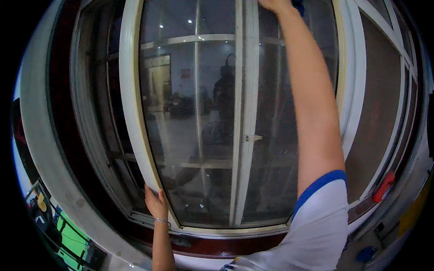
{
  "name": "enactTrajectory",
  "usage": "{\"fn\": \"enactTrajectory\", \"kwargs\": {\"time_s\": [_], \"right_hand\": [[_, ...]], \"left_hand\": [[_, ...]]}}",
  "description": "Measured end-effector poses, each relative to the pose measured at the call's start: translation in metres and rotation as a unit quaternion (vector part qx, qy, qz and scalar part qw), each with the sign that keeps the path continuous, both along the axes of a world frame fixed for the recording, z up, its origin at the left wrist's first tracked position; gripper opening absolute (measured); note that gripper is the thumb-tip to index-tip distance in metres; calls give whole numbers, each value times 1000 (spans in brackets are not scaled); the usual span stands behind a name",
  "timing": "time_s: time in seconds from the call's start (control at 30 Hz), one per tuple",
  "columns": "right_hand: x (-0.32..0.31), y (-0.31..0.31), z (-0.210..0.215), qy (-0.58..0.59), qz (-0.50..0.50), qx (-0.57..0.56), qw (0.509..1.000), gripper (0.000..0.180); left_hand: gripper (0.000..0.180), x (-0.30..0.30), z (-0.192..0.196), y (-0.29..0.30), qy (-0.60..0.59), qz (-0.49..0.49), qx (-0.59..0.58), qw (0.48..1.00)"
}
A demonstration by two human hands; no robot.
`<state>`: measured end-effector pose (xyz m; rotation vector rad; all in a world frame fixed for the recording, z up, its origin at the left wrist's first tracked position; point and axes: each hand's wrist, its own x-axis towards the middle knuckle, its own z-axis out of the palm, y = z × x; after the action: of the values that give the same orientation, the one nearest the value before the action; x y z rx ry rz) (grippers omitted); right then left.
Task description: The person cleans a window frame and glass using a blue cloth and a steel wool pad. They scrub the frame, dip the cloth in a bucket of water, and wipe the glass and frame repeatedly. The person also adjusts the window sash during the process.
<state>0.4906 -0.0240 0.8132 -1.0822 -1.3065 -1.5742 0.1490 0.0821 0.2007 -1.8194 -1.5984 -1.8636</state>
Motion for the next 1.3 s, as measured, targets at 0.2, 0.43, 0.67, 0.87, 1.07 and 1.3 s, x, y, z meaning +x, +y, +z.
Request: {"fn": "enactTrajectory", "kwargs": {"time_s": [0.2,0.43,0.67,0.87,1.07,1.3], "right_hand": [[98,-44,-19,125,-70,59,988,56],[133,-72,-26,177,-229,60,955,51],[119,-85,-218,174,-148,-9,974,54],[75,-94,-567,388,-19,-64,919,62],[56,-104,-747,424,43,-228,875,71],[34,-46,-390,162,102,-31,981,63]], "left_hand": [[61,-10,3,-6,22,22,12,999],[61,-8,2,-4,36,35,-40,998],[61,-3,-2,4,37,22,0,999],[64,-4,1,1,28,29,-2,999],[66,-4,1,7,46,20,6,999],[71,-24,6,-3,35,-2,-65,997]]}}
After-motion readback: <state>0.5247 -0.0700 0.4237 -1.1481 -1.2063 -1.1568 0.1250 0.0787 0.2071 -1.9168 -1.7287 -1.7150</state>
